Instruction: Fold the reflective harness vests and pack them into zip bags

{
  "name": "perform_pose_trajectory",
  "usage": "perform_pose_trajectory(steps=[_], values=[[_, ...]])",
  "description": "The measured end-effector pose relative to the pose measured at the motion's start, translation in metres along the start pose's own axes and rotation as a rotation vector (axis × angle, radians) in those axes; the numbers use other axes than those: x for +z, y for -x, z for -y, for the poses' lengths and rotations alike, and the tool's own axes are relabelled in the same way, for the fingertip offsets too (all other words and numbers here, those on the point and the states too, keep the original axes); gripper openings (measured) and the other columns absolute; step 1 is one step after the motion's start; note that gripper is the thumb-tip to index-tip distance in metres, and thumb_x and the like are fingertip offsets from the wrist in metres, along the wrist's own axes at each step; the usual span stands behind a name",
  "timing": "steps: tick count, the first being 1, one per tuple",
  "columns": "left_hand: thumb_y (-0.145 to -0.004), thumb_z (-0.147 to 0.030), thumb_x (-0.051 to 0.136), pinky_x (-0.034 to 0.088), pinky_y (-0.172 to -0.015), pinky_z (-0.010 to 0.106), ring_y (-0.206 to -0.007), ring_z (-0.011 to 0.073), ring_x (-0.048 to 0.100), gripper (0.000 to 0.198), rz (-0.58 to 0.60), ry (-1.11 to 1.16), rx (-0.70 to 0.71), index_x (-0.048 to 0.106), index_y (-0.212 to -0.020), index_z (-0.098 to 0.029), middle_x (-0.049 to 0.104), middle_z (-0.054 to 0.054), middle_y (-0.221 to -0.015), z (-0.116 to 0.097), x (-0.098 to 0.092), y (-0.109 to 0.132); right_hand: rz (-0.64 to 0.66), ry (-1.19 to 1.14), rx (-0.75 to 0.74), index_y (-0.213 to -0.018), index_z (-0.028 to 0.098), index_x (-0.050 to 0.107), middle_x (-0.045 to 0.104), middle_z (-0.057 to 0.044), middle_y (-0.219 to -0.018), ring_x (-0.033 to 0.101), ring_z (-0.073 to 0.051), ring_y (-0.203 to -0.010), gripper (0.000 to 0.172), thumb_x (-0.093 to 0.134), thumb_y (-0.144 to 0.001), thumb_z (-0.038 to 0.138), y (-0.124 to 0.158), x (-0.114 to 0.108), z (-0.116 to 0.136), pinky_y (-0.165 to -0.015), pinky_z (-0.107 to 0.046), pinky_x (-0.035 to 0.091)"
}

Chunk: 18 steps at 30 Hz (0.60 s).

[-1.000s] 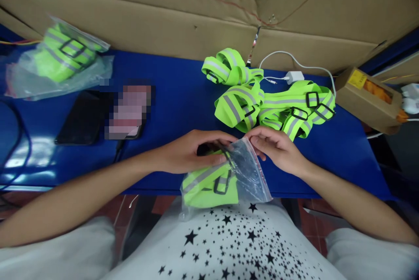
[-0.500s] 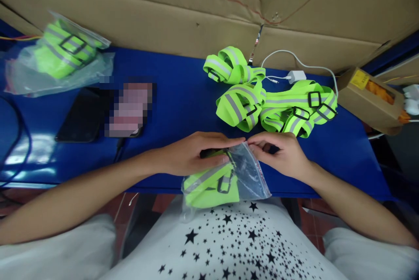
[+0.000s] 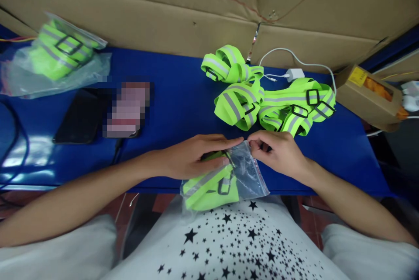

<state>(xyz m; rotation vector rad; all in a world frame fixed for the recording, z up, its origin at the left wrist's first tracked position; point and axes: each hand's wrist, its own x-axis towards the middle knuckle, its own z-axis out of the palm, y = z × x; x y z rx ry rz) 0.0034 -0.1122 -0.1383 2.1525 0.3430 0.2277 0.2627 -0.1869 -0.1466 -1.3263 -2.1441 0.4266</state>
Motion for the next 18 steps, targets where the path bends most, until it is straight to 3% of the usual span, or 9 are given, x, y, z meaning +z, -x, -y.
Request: perform_pose_trajectory(steps=[10, 18], values=[[-0.105, -0.031, 0.048, 0.052, -0.087, 0.028, -0.094, 0.0164, 0.065, 0.053, -0.001, -0.005, -0.006, 0.041, -0.157, -0.022, 0.067, 0.009, -0.112, 0.0002, -0.0005, -0.0008, 0.095, -0.169, 0.029, -0.091, 0.020, 0.066, 0.069, 0.000, -0.077, 0.061, -0.010, -0.063, 0.012, 0.061, -0.097, 0.028, -0.0056, -0.0019, -0.0055, -0.059, -0.023, 0.048], [-0.105, -0.031, 0.050, 0.052, -0.085, 0.028, -0.090, 0.0156, 0.065, 0.055, 0.002, 0.001, -0.017, 0.039, -0.158, -0.023, 0.066, 0.008, -0.109, -0.0003, -0.0010, 0.0000, 0.106, -0.019, -0.026, -0.093, 0.019, 0.062, 0.069, 0.000, -0.078, 0.061, -0.012, -0.064, 0.014, 0.052, -0.102, 0.024, -0.0038, -0.0048, -0.0090, -0.059, -0.025, 0.042]])
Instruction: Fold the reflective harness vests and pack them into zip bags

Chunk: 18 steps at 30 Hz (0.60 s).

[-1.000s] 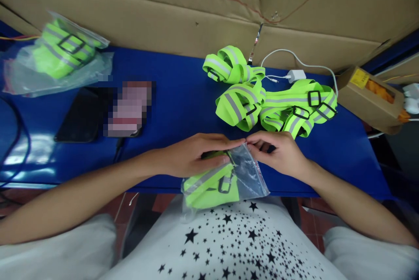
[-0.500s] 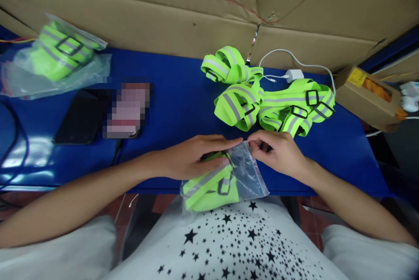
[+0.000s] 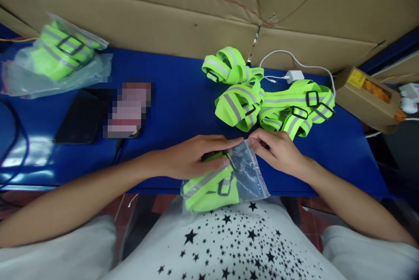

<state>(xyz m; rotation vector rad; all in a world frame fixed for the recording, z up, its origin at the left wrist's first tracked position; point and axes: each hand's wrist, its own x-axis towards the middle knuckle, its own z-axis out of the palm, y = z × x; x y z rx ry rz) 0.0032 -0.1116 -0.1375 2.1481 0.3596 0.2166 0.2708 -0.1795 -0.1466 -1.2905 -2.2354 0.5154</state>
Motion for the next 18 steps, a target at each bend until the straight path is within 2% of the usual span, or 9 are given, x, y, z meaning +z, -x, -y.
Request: perform_pose_trajectory(steps=[5, 8, 11, 15, 18], values=[[-0.104, -0.029, 0.051, 0.051, -0.085, 0.027, -0.090, 0.0155, 0.065, 0.057, -0.019, 0.004, 0.004, 0.037, -0.159, -0.024, 0.067, 0.007, -0.109, 0.0016, -0.0002, 0.0006, 0.021, 0.146, -0.028, -0.102, 0.020, 0.061, 0.073, -0.004, -0.092, 0.068, -0.016, -0.076, 0.018, 0.047, -0.106, 0.028, 0.0002, -0.0012, -0.0017, -0.065, -0.029, 0.045], [-0.104, -0.027, 0.051, 0.051, -0.084, 0.026, -0.090, 0.0151, 0.065, 0.057, -0.032, 0.009, 0.012, 0.037, -0.159, -0.025, 0.067, 0.007, -0.108, 0.0015, 0.0001, 0.0008, 0.045, 0.148, -0.010, -0.106, 0.019, 0.061, 0.073, -0.007, -0.098, 0.069, -0.019, -0.081, 0.020, 0.043, -0.107, 0.029, 0.0006, -0.0017, -0.0013, -0.067, -0.031, 0.047], [-0.104, -0.027, 0.051, 0.050, -0.082, 0.025, -0.087, 0.0144, 0.065, 0.056, -0.039, 0.002, 0.005, 0.038, -0.158, -0.025, 0.067, 0.007, -0.106, 0.0009, 0.0003, 0.0007, 0.097, 0.035, 0.036, -0.109, 0.019, 0.060, 0.073, -0.007, -0.098, 0.069, -0.018, -0.083, 0.019, 0.045, -0.107, 0.030, -0.0004, -0.0025, -0.0011, -0.069, -0.031, 0.049], [-0.104, -0.029, 0.050, 0.049, -0.078, 0.025, -0.084, 0.0139, 0.063, 0.053, -0.021, -0.016, -0.008, 0.041, -0.157, -0.024, 0.066, 0.008, -0.106, 0.0010, 0.0003, 0.0011, 0.164, -0.158, 0.102, -0.101, 0.019, 0.065, 0.068, 0.000, -0.079, 0.062, -0.012, -0.067, 0.017, 0.060, -0.100, 0.035, -0.0031, -0.0039, -0.0042, -0.061, -0.025, 0.045], [-0.105, -0.030, 0.050, 0.048, -0.077, 0.025, -0.083, 0.0138, 0.062, 0.053, -0.010, -0.018, -0.010, 0.041, -0.157, -0.024, 0.066, 0.007, -0.105, 0.0010, 0.0001, 0.0013, 0.244, -0.301, 0.124, -0.098, 0.019, 0.067, 0.067, 0.001, -0.077, 0.059, -0.010, -0.064, 0.018, 0.063, -0.098, 0.036, -0.0046, -0.0061, -0.0074, -0.060, -0.023, 0.045]])
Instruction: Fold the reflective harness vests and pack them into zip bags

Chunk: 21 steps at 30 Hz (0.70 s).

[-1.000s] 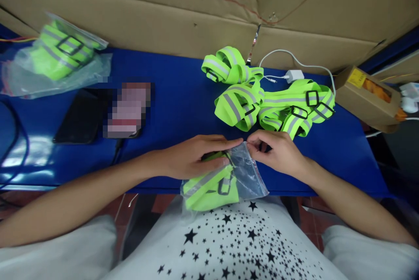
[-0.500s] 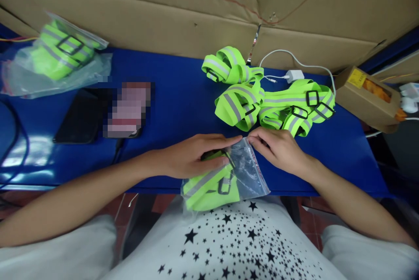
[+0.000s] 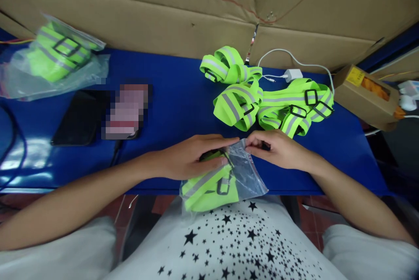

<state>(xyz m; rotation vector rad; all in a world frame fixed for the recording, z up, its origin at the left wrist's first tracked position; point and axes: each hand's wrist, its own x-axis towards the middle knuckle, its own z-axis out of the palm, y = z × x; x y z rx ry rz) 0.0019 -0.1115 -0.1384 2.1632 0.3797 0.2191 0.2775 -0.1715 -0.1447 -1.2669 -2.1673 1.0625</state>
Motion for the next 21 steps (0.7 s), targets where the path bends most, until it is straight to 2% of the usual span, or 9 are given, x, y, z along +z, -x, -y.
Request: perform_pose_trajectory(steps=[5, 10, 18, 21], values=[[-0.105, -0.031, 0.050, 0.049, -0.080, 0.026, -0.087, 0.0146, 0.064, 0.054, 0.024, 0.014, 0.004, 0.039, -0.158, -0.025, 0.066, 0.007, -0.108, -0.001, -0.001, 0.000, 0.108, -0.197, 0.085, -0.092, 0.018, 0.067, 0.067, 0.000, -0.077, 0.058, -0.010, -0.068, 0.023, 0.062, -0.098, 0.039, -0.001, -0.010, 0.000, -0.061, -0.023, 0.044], [-0.104, -0.031, 0.052, 0.050, -0.084, 0.027, -0.092, 0.0163, 0.065, 0.055, 0.017, 0.017, 0.013, 0.040, -0.158, -0.024, 0.067, 0.009, -0.111, 0.000, -0.001, 0.001, 0.143, -0.348, 0.149, -0.087, 0.018, 0.064, 0.064, 0.001, -0.075, 0.059, -0.010, -0.068, 0.026, 0.062, -0.098, 0.042, -0.002, -0.017, 0.002, -0.062, -0.022, 0.046], [-0.102, -0.028, 0.055, 0.051, -0.084, 0.027, -0.092, 0.0161, 0.067, 0.054, -0.001, 0.040, -0.007, 0.043, -0.155, -0.026, 0.070, 0.008, -0.115, 0.000, -0.001, -0.001, 0.081, -0.282, 0.193, -0.088, 0.017, 0.067, 0.065, 0.000, -0.073, 0.060, -0.010, -0.068, 0.032, 0.057, -0.100, 0.045, -0.002, -0.008, 0.001, -0.061, -0.022, 0.045], [-0.102, -0.029, 0.056, 0.052, -0.085, 0.028, -0.093, 0.0168, 0.068, 0.054, -0.004, 0.041, -0.014, 0.044, -0.155, -0.027, 0.070, 0.008, -0.117, 0.001, -0.001, -0.001, 0.069, -0.273, 0.199, -0.086, 0.016, 0.067, 0.064, 0.001, -0.073, 0.056, -0.009, -0.065, 0.034, 0.060, -0.098, 0.047, -0.002, -0.006, 0.001, -0.058, -0.022, 0.041]])
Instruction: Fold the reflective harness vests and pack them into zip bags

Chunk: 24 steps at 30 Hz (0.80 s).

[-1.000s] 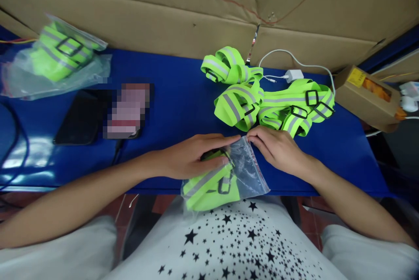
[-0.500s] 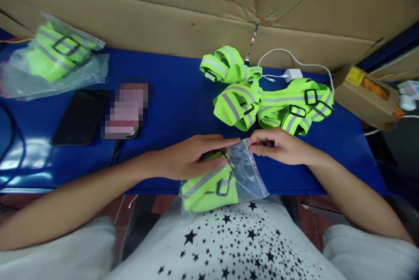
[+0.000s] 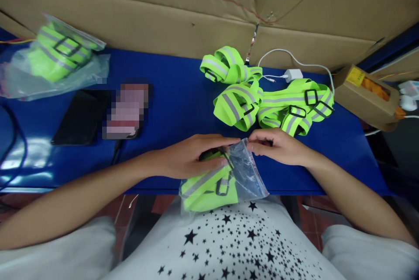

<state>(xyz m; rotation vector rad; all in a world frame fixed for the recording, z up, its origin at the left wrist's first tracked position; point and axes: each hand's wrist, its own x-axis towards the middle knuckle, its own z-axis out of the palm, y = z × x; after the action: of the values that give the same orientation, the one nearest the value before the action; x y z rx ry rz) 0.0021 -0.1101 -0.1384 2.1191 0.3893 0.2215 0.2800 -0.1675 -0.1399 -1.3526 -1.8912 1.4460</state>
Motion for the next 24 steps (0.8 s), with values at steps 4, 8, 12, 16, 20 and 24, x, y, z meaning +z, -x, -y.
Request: perform_pose_trajectory(steps=[4, 8, 12, 16, 20, 24], values=[[-0.102, -0.031, 0.056, 0.053, -0.088, 0.030, -0.098, 0.0187, 0.068, 0.053, -0.003, 0.001, 0.003, 0.045, -0.154, -0.028, 0.069, 0.009, -0.124, 0.0014, 0.0007, 0.0010, 0.014, 0.024, -0.019, -0.088, 0.017, 0.067, 0.064, 0.001, -0.075, 0.052, -0.009, -0.065, 0.029, 0.064, -0.095, 0.045, 0.0001, -0.0004, 0.0004, -0.058, -0.022, 0.038], [-0.103, -0.031, 0.055, 0.054, -0.088, 0.030, -0.098, 0.0184, 0.069, 0.053, 0.006, 0.001, -0.001, 0.044, -0.155, -0.029, 0.069, 0.009, -0.124, 0.0017, 0.0006, 0.0011, 0.055, 0.033, -0.015, -0.091, 0.017, 0.066, 0.064, 0.001, -0.076, 0.053, -0.010, -0.068, 0.029, 0.059, -0.099, 0.044, 0.0015, -0.0011, 0.0001, -0.061, -0.023, 0.040], [-0.102, -0.030, 0.055, 0.055, -0.088, 0.031, -0.099, 0.0195, 0.069, 0.053, -0.011, -0.004, 0.039, 0.045, -0.154, -0.029, 0.069, 0.010, -0.125, 0.0019, 0.0005, 0.0005, 0.012, 0.066, -0.051, -0.086, 0.017, 0.063, 0.059, 0.002, -0.071, 0.050, -0.009, -0.063, 0.029, 0.058, -0.100, 0.042, 0.0024, -0.0002, 0.0011, -0.057, -0.023, 0.037], [-0.102, -0.031, 0.056, 0.055, -0.089, 0.032, -0.101, 0.0205, 0.070, 0.053, -0.007, -0.003, 0.043, 0.045, -0.154, -0.029, 0.070, 0.010, -0.125, 0.0014, 0.0009, 0.0008, -0.008, 0.116, -0.103, -0.083, 0.017, 0.062, 0.058, 0.003, -0.073, 0.049, -0.008, -0.065, 0.026, 0.059, -0.100, 0.036, 0.0022, 0.0011, 0.0038, -0.060, -0.022, 0.037], [-0.102, -0.031, 0.056, 0.054, -0.094, 0.032, -0.106, 0.0209, 0.070, 0.053, 0.011, -0.003, 0.016, 0.045, -0.154, -0.028, 0.069, 0.009, -0.127, -0.0002, 0.0006, 0.0014, -0.012, 0.130, -0.136, -0.084, 0.017, 0.063, 0.058, 0.004, -0.072, 0.049, -0.007, -0.065, 0.023, 0.057, -0.101, 0.031, 0.0017, 0.0028, 0.0035, -0.061, -0.021, 0.037], [-0.103, -0.032, 0.055, 0.054, -0.095, 0.033, -0.108, 0.0206, 0.069, 0.052, 0.015, 0.006, 0.010, 0.046, -0.153, -0.028, 0.068, 0.009, -0.131, 0.0001, 0.0005, 0.0010, -0.076, 0.163, -0.176, -0.083, 0.017, 0.062, 0.056, 0.004, -0.071, 0.048, -0.007, -0.063, 0.025, 0.055, -0.102, 0.032, 0.0004, 0.0067, 0.0008, -0.060, -0.021, 0.036]])
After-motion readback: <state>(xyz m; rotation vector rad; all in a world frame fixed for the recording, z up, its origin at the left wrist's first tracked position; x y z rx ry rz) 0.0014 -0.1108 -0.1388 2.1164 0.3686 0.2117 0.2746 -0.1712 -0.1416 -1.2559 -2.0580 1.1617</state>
